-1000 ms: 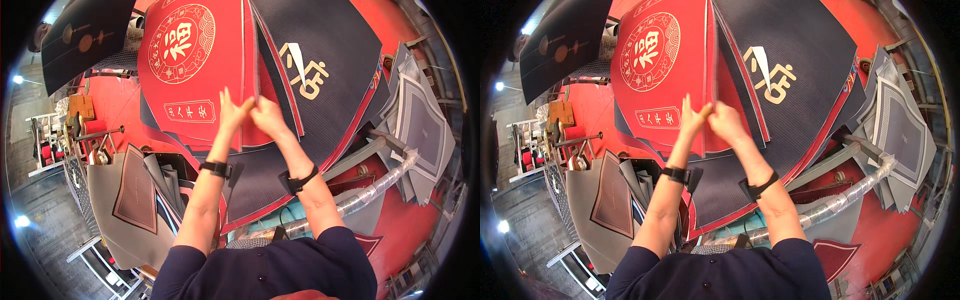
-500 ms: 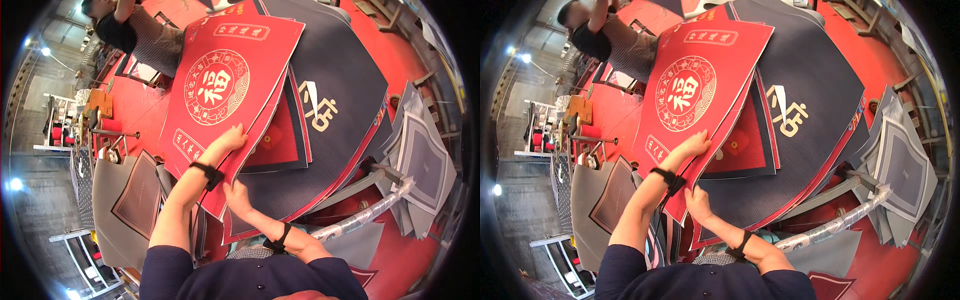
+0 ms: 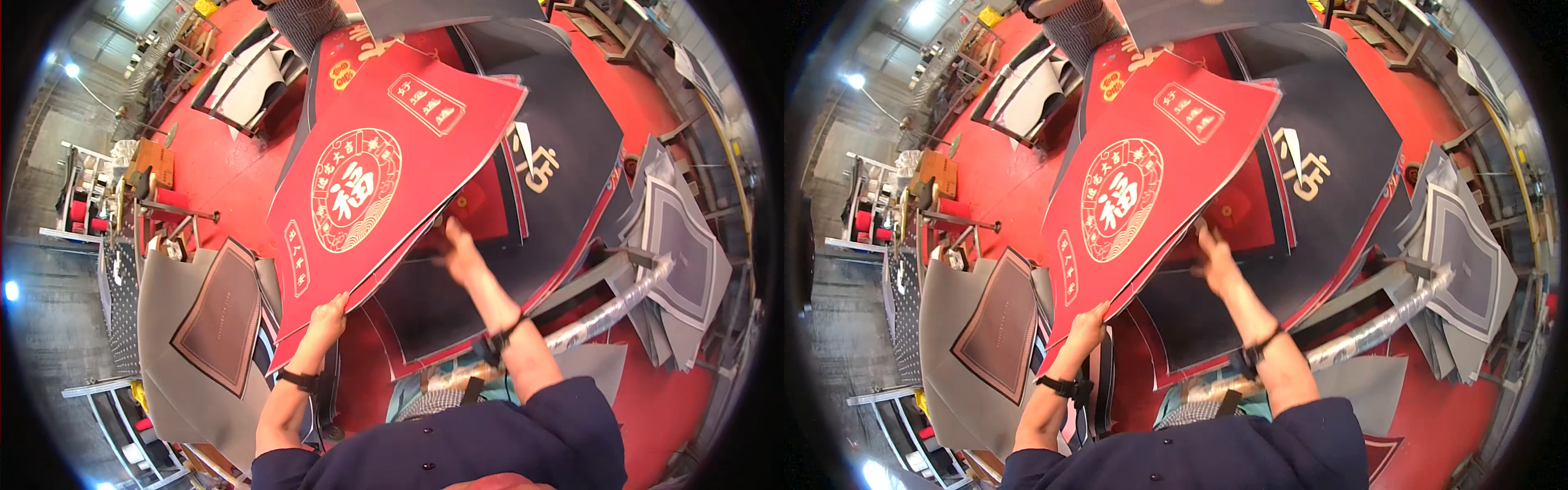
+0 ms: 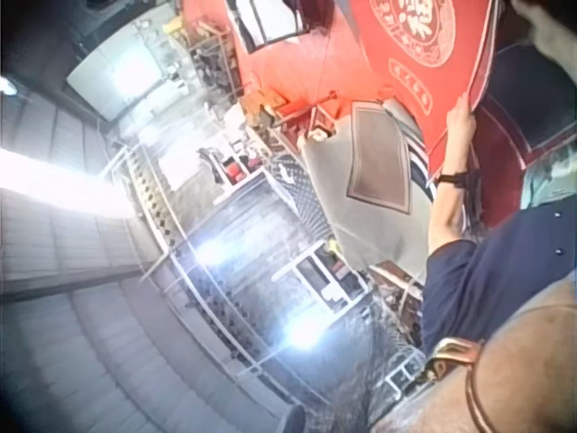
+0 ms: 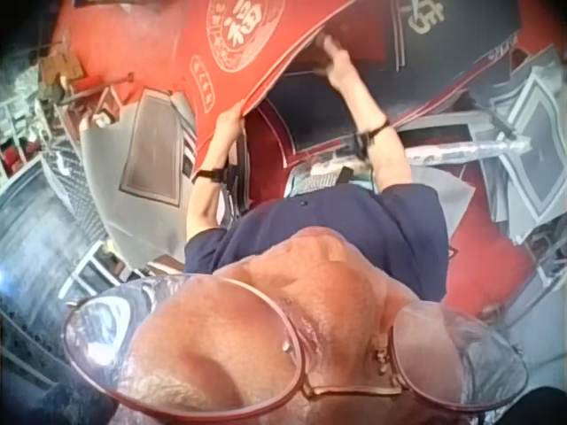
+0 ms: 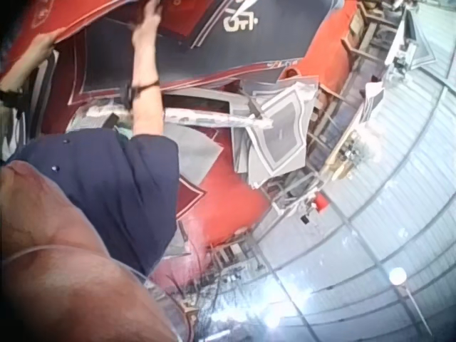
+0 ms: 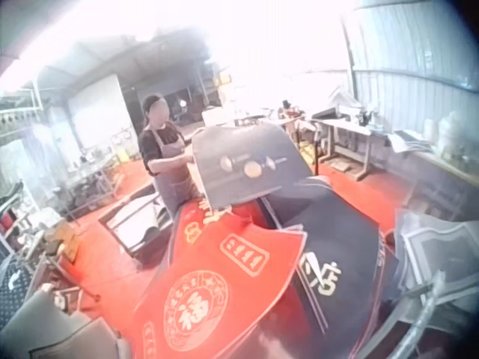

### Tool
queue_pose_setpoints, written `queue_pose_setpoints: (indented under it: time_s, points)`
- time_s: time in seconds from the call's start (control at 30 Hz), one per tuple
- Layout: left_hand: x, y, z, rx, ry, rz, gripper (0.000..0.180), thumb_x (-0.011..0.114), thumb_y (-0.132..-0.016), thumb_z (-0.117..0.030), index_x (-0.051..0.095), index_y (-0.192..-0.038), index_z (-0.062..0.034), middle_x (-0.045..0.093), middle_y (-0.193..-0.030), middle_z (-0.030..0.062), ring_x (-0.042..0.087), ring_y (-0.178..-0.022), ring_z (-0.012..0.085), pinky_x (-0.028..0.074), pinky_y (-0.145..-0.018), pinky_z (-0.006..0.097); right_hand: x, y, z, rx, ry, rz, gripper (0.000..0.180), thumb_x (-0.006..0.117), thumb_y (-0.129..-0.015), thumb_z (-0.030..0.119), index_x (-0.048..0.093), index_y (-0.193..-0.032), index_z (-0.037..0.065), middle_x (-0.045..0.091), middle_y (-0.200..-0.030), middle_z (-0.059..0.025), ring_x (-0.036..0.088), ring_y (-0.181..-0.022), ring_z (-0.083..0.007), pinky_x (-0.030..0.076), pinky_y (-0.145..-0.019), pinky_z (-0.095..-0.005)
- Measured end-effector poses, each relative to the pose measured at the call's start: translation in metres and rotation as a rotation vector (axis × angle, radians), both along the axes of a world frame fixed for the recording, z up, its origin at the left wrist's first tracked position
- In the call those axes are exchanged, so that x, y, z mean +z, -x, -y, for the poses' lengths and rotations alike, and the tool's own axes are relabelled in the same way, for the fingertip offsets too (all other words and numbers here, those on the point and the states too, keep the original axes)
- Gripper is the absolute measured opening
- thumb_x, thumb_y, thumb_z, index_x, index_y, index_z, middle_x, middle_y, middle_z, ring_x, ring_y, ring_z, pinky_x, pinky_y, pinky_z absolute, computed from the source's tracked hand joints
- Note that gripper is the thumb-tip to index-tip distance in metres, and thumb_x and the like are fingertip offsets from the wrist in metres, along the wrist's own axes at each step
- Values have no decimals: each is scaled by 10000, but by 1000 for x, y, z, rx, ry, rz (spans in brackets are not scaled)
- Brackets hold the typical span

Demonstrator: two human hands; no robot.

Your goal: Sorting and stacking large printed floor mats or decorative posters on a factory floor.

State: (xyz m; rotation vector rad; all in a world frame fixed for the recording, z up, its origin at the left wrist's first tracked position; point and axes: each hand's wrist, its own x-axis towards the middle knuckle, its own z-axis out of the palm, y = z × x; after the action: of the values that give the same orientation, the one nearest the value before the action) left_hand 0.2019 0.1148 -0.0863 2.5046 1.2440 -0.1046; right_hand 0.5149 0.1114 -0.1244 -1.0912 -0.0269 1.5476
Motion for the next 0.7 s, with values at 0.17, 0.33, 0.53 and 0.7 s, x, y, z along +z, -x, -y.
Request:
queue_pose_setpoints:
  time_s: [0.17,0.33,0.53,0.7]
  points:
    - [8,51,78,5,60,184,418,532,-648,18,533,-1062,-38,577,-961,211,580,-834,347,486,-718,410,54,29,-44,-254,-301,168,773,572,-786,454,203,-1336,55,425,-1193,-117,468,-1044,-205,376,-867,-330]
    - [2,80,105,32,182,186,415,519,-679,-33,512,-1094,-41,584,-997,170,584,-849,329,485,-724,397,34,111,-7,-288,-288,841,880,678,-715,352,148,-1330,11,549,-1088,-154,507,-1045,-233,376,-881,-306]
    - [-15,80,132,50,231,304,377,515,-694,-47,545,-1068,-79,600,-844,193,591,-764,351,485,-672,427,13,107,28,-153,196,1062,198,582,-702,157,619,-782,-20,617,-739,-212,616,-765,-324,464,-663,-366]
    - [30,75,135,53,111,458,429,477,-675,50,564,-1072,-83,595,-918,195,596,-840,322,489,-709,389,77,95,51,-440,-427,851,200,507,-670,-8,603,-846,-19,591,-708,-39,548,-601,-107,433,-521,-273]
